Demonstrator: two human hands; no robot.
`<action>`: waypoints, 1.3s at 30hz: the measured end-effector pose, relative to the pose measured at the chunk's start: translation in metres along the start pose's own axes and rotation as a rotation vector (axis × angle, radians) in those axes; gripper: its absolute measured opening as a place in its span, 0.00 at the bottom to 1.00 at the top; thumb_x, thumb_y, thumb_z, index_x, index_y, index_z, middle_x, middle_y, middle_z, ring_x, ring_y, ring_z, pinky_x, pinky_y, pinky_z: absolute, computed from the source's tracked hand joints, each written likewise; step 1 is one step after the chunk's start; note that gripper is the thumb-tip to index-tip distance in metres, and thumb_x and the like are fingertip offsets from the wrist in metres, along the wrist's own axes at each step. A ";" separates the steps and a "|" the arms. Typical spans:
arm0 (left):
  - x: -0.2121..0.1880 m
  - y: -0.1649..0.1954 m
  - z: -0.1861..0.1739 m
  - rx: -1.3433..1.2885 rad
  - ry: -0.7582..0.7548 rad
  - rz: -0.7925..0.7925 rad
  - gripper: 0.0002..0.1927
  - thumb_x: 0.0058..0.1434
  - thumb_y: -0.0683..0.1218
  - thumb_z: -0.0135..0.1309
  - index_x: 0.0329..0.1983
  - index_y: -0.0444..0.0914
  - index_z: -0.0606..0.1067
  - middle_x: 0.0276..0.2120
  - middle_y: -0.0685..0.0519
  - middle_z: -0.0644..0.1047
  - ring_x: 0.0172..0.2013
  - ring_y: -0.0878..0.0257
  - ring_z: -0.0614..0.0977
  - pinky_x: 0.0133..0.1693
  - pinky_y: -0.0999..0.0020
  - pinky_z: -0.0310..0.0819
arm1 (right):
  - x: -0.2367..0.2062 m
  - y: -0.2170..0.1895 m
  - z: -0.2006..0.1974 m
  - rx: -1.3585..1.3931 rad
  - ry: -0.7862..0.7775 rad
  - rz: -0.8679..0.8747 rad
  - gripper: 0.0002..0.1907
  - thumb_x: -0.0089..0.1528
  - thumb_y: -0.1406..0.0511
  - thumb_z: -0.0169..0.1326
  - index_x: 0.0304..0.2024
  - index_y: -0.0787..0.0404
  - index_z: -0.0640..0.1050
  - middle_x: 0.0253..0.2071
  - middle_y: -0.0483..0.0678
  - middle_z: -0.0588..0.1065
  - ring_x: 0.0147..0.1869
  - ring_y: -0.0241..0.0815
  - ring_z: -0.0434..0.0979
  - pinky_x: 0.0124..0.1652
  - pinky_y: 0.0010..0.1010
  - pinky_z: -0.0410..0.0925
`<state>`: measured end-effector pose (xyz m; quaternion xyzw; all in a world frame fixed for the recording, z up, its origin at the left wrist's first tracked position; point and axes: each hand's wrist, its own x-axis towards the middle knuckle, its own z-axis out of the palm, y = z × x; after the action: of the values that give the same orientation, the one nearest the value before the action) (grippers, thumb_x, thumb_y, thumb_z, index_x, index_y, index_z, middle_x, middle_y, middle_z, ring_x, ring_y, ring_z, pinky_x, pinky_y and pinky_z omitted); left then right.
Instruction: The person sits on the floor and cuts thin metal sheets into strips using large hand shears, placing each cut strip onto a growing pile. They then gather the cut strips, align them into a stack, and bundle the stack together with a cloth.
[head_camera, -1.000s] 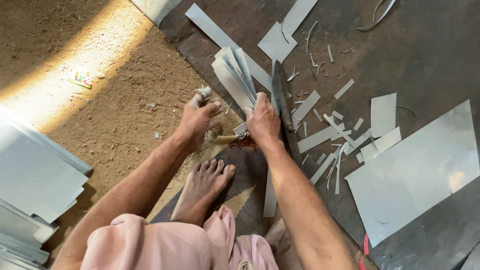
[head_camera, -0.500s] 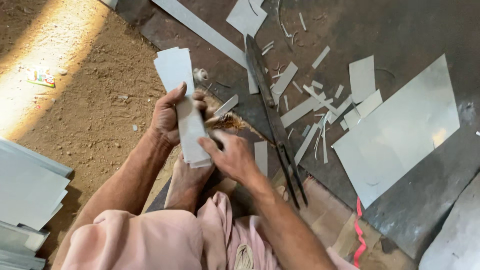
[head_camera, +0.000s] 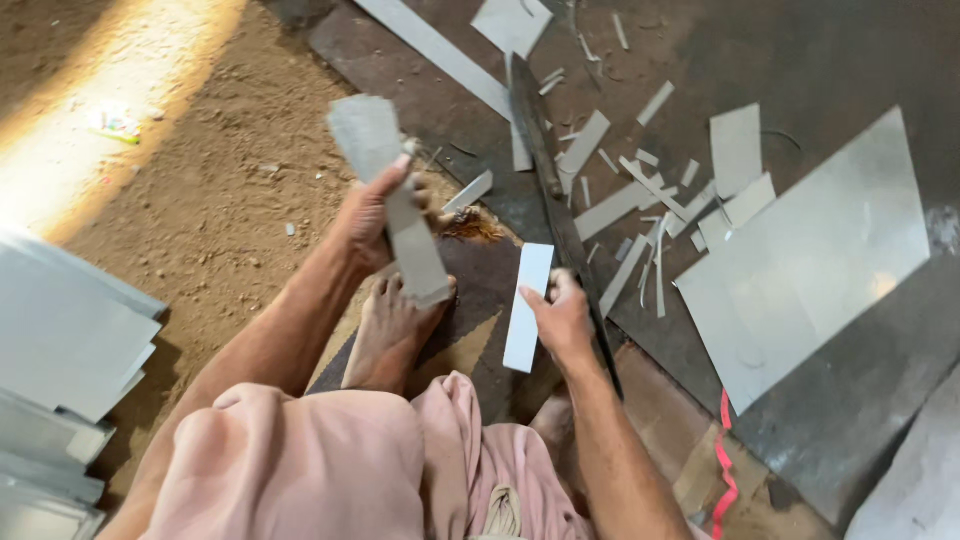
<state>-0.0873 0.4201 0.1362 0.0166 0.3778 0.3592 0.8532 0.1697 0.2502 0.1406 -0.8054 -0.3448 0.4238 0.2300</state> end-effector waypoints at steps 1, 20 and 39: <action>-0.001 -0.003 0.003 0.006 -0.031 0.015 0.26 0.61 0.52 0.65 0.57 0.39 0.70 0.39 0.52 0.77 0.38 0.60 0.81 0.43 0.51 0.83 | 0.001 -0.018 -0.001 0.262 -0.030 -0.026 0.19 0.57 0.60 0.64 0.45 0.67 0.77 0.36 0.52 0.82 0.37 0.40 0.79 0.35 0.34 0.71; 0.054 0.060 0.035 0.743 0.256 0.579 0.40 0.59 0.57 0.62 0.69 0.35 0.61 0.61 0.39 0.73 0.62 0.50 0.76 0.61 0.53 0.75 | 0.097 -0.193 0.059 -0.325 -0.052 -0.613 0.15 0.65 0.63 0.58 0.51 0.61 0.71 0.42 0.53 0.77 0.46 0.52 0.80 0.44 0.43 0.72; 0.027 0.134 0.101 1.994 0.055 1.201 0.28 0.75 0.49 0.55 0.73 0.37 0.62 0.74 0.40 0.60 0.78 0.47 0.55 0.78 0.46 0.41 | 0.179 -0.197 0.112 0.103 -0.003 -0.914 0.12 0.73 0.59 0.51 0.54 0.59 0.71 0.44 0.49 0.76 0.46 0.41 0.80 0.42 0.35 0.77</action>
<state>-0.0889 0.5610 0.2317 0.8489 0.4426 0.2493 0.1460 0.0771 0.5228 0.1173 -0.5577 -0.6435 0.2967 0.4323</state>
